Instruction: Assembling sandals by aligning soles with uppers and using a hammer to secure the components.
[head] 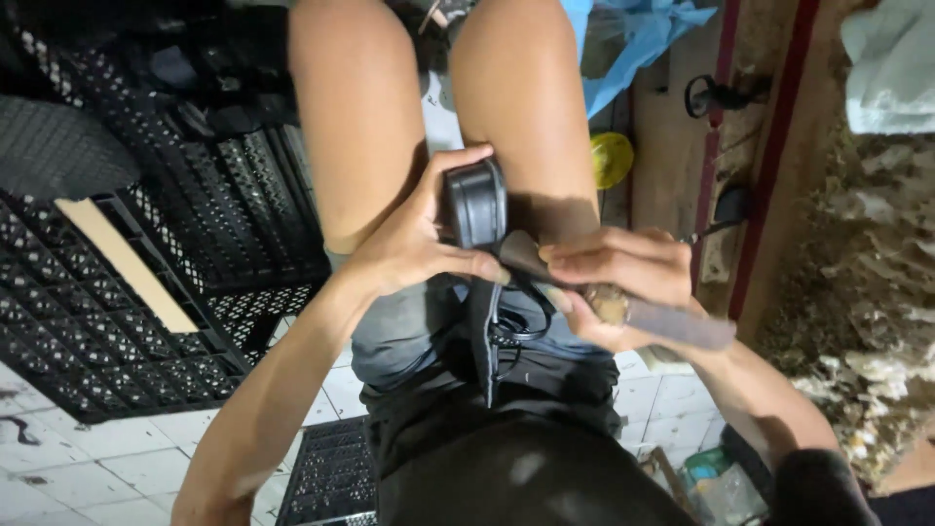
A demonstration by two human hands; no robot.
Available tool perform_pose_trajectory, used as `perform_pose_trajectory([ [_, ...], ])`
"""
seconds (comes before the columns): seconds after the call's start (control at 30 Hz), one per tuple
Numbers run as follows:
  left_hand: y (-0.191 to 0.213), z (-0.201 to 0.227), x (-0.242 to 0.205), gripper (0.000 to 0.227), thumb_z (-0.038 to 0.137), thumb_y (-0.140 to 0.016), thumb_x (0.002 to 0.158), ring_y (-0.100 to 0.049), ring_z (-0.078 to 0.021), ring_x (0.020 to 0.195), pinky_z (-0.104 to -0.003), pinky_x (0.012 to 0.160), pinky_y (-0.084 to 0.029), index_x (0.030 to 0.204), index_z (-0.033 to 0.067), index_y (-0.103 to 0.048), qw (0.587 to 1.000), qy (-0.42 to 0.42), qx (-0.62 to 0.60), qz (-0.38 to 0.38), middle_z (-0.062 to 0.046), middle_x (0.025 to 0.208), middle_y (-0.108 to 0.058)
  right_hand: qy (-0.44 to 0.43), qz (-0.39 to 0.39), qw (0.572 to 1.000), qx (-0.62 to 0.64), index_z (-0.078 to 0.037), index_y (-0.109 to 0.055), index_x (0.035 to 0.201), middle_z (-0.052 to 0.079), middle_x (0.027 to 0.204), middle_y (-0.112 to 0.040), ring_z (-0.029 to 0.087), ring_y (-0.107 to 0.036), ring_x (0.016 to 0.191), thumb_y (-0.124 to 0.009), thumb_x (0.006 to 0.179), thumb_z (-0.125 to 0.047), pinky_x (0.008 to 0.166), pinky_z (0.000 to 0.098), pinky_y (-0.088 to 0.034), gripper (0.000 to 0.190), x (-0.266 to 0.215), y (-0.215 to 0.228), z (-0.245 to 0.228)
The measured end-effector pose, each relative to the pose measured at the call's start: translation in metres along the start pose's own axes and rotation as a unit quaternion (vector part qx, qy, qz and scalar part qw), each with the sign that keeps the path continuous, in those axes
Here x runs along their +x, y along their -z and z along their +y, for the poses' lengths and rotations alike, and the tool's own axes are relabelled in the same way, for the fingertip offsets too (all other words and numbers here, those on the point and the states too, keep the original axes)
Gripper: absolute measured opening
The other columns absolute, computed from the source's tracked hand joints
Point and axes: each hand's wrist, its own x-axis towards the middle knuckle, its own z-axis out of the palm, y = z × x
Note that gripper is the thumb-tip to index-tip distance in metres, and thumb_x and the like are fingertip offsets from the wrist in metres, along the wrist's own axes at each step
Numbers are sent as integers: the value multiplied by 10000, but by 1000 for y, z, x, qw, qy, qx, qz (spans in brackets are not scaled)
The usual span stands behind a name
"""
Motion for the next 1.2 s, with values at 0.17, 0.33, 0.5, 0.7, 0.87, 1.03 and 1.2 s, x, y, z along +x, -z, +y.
perform_pose_trajectory([
  [0.17, 2, -3, 0, 978, 126, -886, 465, -461, -167, 943, -344, 809, -471, 1281, 175, -349, 1000, -8, 3, 5, -89, 1091, -475, 6, 26, 1000, -13, -14, -645, 788, 130, 814, -656, 242, -625, 601, -637, 709, -87, 489, 305, -484, 108, -15, -11, 9],
  [0.33, 1, -2, -3, 993, 102, -876, 482, -435, -249, 994, -455, 817, -473, 1295, 171, -310, 999, -15, 27, -15, -145, 1189, -410, -47, -2, 999, -25, -43, -657, 834, 133, 794, -647, 251, -627, 600, -646, 701, -71, 519, 314, -503, 137, -27, 0, 5],
  [0.5, 0, -5, -4, 1076, 74, -895, 466, -383, -181, 1020, -474, 850, -434, 1333, 215, -274, 999, -29, -4, -30, -73, 1212, -389, -96, 37, 993, 56, -3, -623, 794, 128, 780, -653, 173, -635, 608, -646, 690, -65, 503, 248, -500, 123, -21, 7, -34],
  [0.7, 2, -3, -3, 1019, 76, -886, 488, -412, -164, 973, -464, 843, -445, 1308, 198, -292, 999, -25, -15, -41, -71, 1155, -401, -110, 61, 989, 71, 48, -622, 794, 147, 771, -651, 173, -634, 626, -635, 689, -17, 518, 275, -496, 123, -22, -9, -24],
  [0.87, 3, -3, 0, 996, 72, -878, 485, -432, -166, 953, -450, 821, -461, 1288, 172, -297, 999, -14, -16, -39, -72, 1121, -413, -98, 80, 989, 71, 51, -621, 788, 152, 760, -653, 198, -647, 635, -631, 695, -15, 535, 276, -502, 114, -22, -17, -17],
  [1.03, 5, -2, 4, 987, 51, -881, 451, -437, -186, 921, -427, 802, -478, 1257, 147, -319, 999, -8, -29, -43, -89, 1093, -421, -59, 63, 993, 84, 44, -614, 756, 129, 687, -631, 171, -597, 546, -619, 714, -23, 481, 273, -474, 79, -1, -12, -12],
  [1.2, 5, 1, 1, 1020, 105, -885, 482, -401, -217, 1003, -456, 824, -465, 1295, 170, -273, 999, -19, 14, -37, -116, 1187, -364, -63, 44, 992, 97, 39, -615, 777, 152, 740, -636, 175, -615, 596, -639, 708, -18, 502, 283, -481, 92, -2, -9, -6],
])
